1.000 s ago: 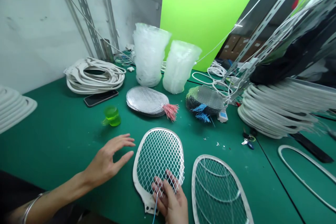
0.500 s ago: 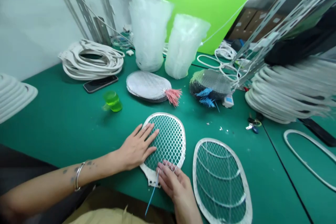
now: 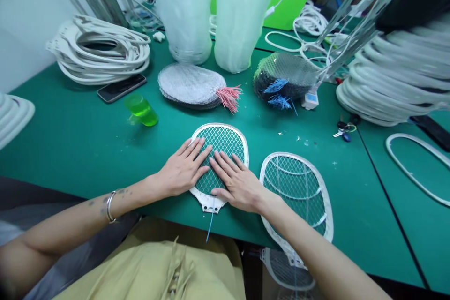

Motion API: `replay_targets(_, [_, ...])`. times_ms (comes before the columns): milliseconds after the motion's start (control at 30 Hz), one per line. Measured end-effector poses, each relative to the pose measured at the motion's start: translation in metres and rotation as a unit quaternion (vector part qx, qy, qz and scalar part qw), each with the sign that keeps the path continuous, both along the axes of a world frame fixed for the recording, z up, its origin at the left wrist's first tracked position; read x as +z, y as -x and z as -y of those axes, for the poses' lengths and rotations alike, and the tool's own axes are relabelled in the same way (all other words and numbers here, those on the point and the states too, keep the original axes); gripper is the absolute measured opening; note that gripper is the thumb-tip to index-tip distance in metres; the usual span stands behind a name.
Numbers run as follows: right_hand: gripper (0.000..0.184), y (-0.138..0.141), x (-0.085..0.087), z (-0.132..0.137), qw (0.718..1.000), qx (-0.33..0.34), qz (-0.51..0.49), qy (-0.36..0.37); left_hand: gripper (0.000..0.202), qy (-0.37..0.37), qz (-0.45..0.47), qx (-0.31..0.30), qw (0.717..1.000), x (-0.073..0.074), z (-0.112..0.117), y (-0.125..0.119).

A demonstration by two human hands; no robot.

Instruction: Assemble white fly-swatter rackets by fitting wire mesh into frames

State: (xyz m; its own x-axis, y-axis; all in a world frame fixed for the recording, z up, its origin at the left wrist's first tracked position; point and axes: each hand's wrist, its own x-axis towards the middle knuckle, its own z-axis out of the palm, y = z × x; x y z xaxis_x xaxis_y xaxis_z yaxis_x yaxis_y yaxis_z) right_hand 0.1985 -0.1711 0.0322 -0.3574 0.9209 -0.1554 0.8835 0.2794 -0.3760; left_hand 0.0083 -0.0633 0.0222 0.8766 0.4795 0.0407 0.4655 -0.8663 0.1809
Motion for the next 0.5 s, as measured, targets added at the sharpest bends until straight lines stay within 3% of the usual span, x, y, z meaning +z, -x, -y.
replay_targets(100, [0.072,-0.004,-0.010,0.001,0.999,0.006,0.028,0.019,0.054,0.020,0.053,-0.051,0.997,0.016,0.011,0.013])
replay_targets(167, [0.069,-0.004,-0.010,0.003,0.999,0.011,0.027,0.027,0.049,0.048,0.107,-0.155,0.981,0.022,0.027,0.024])
replay_targets(267, [0.068,-0.005,-0.005,0.002,0.999,0.013,0.013,0.047,0.032,0.068,0.179,-0.285,0.939,0.015,0.056,0.038])
replay_targets(400, [0.081,-0.008,0.001,-0.002,0.996,0.029,-0.002,0.085,0.022,0.064,0.264,-0.290,0.917,-0.003,0.078,0.044])
replay_targets(500, [0.087,-0.010,0.003,-0.003,0.995,0.038,0.002,0.092,0.021,0.067,0.291,-0.264,0.917,-0.005,0.083,0.040])
